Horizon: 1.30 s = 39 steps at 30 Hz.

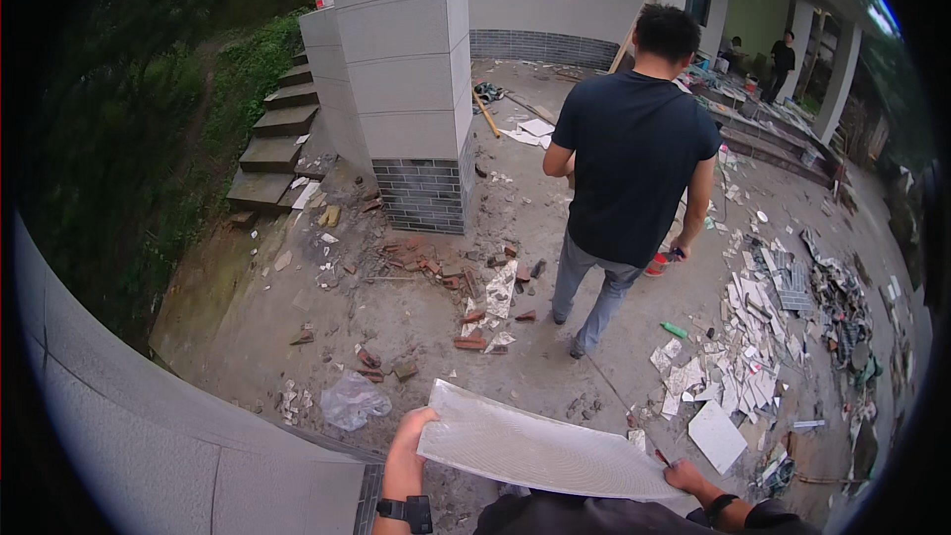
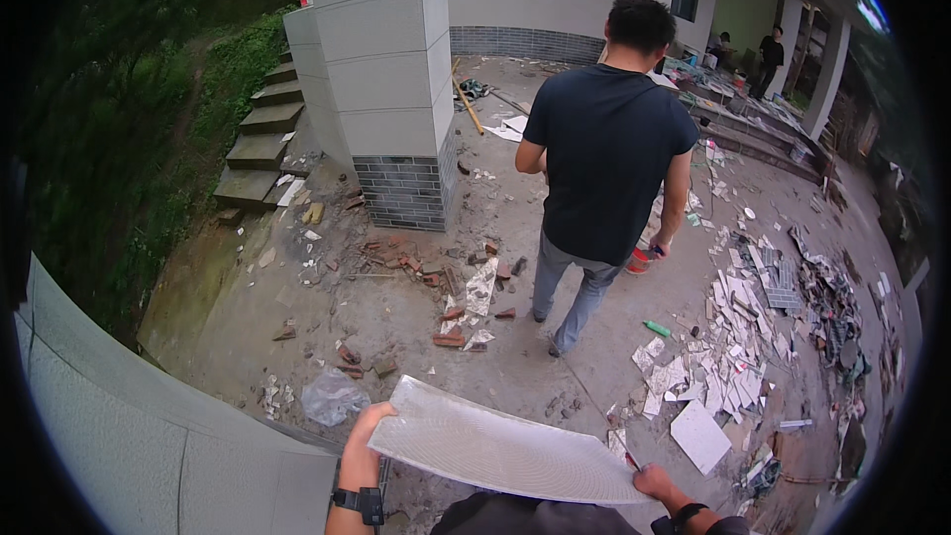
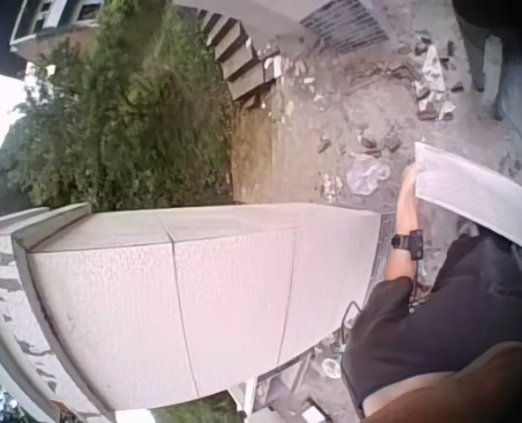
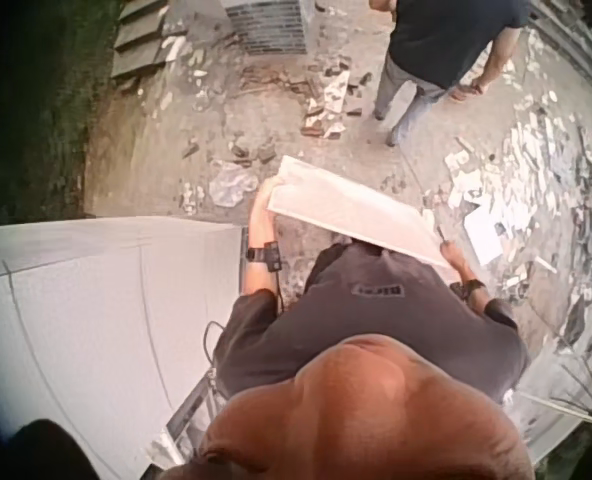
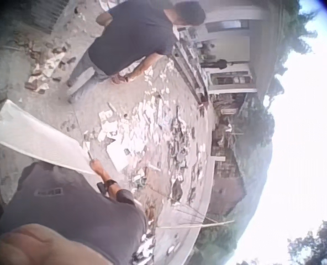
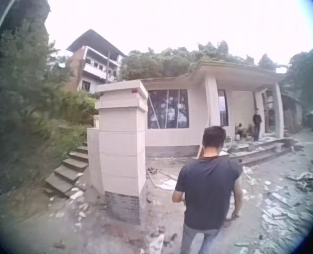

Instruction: Cutting a stone tile with a handheld power saw and measuring dimensions with a tape measure on a construction site.

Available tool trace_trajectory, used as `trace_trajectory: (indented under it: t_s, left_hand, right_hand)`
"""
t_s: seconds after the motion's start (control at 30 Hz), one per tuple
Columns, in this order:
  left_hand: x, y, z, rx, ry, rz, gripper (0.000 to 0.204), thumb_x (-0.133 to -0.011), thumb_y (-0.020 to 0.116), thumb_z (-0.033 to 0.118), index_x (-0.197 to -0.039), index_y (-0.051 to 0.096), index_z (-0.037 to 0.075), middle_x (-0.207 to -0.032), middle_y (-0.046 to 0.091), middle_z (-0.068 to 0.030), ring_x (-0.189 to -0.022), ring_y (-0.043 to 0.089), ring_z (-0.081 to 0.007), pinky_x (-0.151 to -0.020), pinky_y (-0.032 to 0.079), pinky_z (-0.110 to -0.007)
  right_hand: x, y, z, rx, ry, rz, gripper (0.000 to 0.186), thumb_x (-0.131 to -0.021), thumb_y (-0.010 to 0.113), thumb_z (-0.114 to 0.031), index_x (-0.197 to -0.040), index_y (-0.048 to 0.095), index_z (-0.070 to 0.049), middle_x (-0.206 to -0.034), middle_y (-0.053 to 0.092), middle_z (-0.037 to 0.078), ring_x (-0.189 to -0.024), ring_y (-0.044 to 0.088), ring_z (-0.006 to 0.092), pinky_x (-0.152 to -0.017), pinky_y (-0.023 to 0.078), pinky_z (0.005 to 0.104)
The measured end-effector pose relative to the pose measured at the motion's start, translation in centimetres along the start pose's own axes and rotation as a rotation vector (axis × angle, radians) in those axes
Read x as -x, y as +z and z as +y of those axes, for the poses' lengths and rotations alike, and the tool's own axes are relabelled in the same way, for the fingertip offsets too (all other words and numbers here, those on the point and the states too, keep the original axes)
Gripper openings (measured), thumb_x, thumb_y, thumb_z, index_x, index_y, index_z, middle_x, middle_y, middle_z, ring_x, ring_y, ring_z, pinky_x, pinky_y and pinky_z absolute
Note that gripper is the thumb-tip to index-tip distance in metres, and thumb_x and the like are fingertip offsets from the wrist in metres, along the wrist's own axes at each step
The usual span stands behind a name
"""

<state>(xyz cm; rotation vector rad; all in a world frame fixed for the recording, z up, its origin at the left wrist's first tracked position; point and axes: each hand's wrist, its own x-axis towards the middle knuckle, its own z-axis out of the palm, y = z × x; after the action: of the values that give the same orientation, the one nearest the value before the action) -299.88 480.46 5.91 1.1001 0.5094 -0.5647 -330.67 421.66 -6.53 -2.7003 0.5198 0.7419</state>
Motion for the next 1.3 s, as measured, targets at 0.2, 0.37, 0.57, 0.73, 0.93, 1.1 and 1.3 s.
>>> trace_trajectory:
  t_s: [0.2,0.37,0.57,0.73,0.93,1.1,1.3]
  left_hand:
    - [-11.4,-5.0,9.0,-0.158,0.054,-0.052,0.033,-0.084,0.057,0.002,-0.114,0.066,-0.010,-0.103,0.072,-0.0158,-0.090,0.071,-0.0244,-0.078,0.058,-0.036]
    - [-14.4,-7.5,20.8,-0.014,0.003,0.092,0.040,-0.086,0.062,-0.002,-0.125,0.062,-0.010,-0.115,0.071,-0.0155,-0.100,0.071,-0.0240,-0.091,0.056,-0.036]
    - [-11.8,-16.0,32.7,0.028,0.143,0.201,0.050,-0.084,0.066,-0.011,-0.133,0.058,-0.006,-0.121,0.071,-0.0148,-0.108,0.070,-0.0238,-0.098,0.055,-0.037]
    - [-15.7,-23.1,35.5,0.152,0.473,0.537,0.048,-0.092,0.070,0.006,-0.136,0.055,-0.006,-0.125,0.070,-0.0153,-0.113,0.067,-0.0252,-0.104,0.049,-0.040]
    - [-31.8,-31.9,40.8,0.267,0.504,1.131,0.056,-0.101,0.064,0.037,-0.130,0.060,-0.010,-0.126,0.067,-0.0190,-0.114,0.062,-0.0289,-0.102,0.045,-0.041]
    - [-38.5,-37.5,50.2,0.237,0.480,1.194,0.057,-0.100,0.064,0.042,-0.120,0.065,-0.011,-0.118,0.069,-0.0211,-0.105,0.063,-0.0306,-0.095,0.047,-0.043]
    - [-45.3,-47.0,63.8,-0.010,0.379,1.294,0.056,-0.102,0.061,0.040,-0.123,0.066,-0.011,-0.115,0.071,-0.0212,-0.100,0.061,-0.0275,-0.092,0.049,-0.042]
  right_hand:
    - [-19.9,-4.9,-9.0,0.027,0.005,0.046,0.038,-0.090,0.055,-0.029,-0.092,0.072,0.005,-0.097,0.068,0.033,-0.097,0.067,0.0499,-0.087,0.054,0.0548]
    - [-38.0,-13.3,-23.5,-0.066,-0.079,0.064,0.036,-0.090,0.056,-0.029,-0.091,0.072,0.003,-0.093,0.068,0.032,-0.092,0.067,0.0496,-0.084,0.055,0.0554]
    - [-51.2,-27.3,-50.9,-0.225,-0.358,0.264,0.028,-0.095,0.058,-0.024,-0.105,0.069,0.000,-0.089,0.068,0.029,-0.088,0.067,0.0491,-0.080,0.052,0.0567]
    - [-59.8,-34.6,-70.4,-0.453,-0.571,0.436,0.027,-0.097,0.057,-0.024,-0.103,0.066,0.001,-0.079,0.065,0.027,-0.076,0.064,0.0468,-0.069,0.049,0.0512]
    - [-74.7,-36.6,-93.3,-0.508,-0.684,0.307,0.036,-0.102,0.055,-0.034,-0.100,0.061,0.001,-0.075,0.059,0.025,-0.070,0.059,0.0396,-0.068,0.048,0.0446]
    - [-80.7,-39.3,-108.7,-0.342,-0.714,0.289,0.033,-0.102,0.054,-0.034,-0.103,0.060,-0.002,-0.082,0.063,0.028,-0.083,0.064,0.0483,-0.073,0.050,0.0503]
    - [-88.4,-42.3,-124.6,-0.397,-0.693,0.185,0.031,-0.102,0.054,-0.034,-0.103,0.060,-0.004,-0.086,0.066,0.028,-0.089,0.065,0.0500,-0.074,0.050,0.0538]
